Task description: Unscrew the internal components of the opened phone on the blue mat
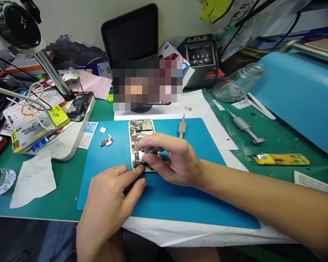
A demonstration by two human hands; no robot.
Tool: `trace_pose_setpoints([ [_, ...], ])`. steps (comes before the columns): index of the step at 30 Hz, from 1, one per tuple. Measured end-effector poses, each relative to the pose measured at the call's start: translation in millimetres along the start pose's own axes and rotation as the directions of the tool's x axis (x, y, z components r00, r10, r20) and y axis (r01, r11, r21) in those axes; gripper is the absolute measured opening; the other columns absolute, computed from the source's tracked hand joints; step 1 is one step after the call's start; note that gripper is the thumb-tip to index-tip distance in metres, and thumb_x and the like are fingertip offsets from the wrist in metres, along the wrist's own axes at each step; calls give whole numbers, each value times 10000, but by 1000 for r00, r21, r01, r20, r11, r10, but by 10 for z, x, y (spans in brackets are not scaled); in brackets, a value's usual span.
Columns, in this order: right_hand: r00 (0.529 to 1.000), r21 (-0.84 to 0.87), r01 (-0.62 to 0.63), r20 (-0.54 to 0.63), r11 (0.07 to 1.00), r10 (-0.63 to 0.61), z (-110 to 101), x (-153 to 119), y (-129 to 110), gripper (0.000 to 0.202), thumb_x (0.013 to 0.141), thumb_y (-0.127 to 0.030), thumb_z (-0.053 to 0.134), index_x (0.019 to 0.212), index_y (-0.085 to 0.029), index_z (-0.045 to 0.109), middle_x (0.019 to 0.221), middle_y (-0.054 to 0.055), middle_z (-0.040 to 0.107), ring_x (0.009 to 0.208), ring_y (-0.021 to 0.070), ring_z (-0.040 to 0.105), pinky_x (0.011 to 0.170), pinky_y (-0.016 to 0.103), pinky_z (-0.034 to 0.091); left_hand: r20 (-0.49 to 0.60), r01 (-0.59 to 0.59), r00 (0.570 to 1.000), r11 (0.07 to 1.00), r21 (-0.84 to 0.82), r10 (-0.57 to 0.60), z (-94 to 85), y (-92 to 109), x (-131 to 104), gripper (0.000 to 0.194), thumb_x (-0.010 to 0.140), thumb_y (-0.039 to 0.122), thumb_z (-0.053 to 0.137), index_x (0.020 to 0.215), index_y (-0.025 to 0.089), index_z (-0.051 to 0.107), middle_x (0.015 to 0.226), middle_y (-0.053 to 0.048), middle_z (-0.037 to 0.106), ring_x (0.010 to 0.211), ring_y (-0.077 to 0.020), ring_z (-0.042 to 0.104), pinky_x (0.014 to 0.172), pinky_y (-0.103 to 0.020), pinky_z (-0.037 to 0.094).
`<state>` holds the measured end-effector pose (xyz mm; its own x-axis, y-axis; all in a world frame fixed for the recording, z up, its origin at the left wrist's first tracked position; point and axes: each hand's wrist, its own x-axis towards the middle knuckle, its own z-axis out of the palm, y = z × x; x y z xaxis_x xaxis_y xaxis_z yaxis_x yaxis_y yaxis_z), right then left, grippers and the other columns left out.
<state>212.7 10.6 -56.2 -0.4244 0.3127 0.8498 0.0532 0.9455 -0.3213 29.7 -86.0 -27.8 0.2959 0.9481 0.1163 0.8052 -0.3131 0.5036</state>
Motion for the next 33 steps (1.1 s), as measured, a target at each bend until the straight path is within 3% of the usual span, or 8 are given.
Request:
trace_pose_setpoints([
  [12,999,-16,30,-20,999,-30,-10,60,-16,355,980,-115,556,1328,-144,487,1049,115,743,865,147,714,772,289,637,4,8,1000,1000,-5,-8,-1,2,-9,286,1042,337,536,1230,271,742,868,-1,698,768,-154,650,661,-279,426],
  [18,999,-19,41,-5,999,-41,-16,75,-21,317,981,-110,556,1291,-144,500,936,83,729,798,158,703,708,303,628,14,18,1000,1000,-5,-18,5,0,-9,281,1038,339,547,1233,285,743,887,0,708,772,-151,655,650,-283,420],
  [33,999,-22,31,-12,999,-31,-21,78,-22,332,993,-117,540,1319,-158,495,1015,92,750,831,142,703,722,293,634,3,15,1000,1000,-11,-15,0,-2,-16,279,1036,338,550,1237,291,740,874,3,700,770,-152,651,658,-284,425],
])
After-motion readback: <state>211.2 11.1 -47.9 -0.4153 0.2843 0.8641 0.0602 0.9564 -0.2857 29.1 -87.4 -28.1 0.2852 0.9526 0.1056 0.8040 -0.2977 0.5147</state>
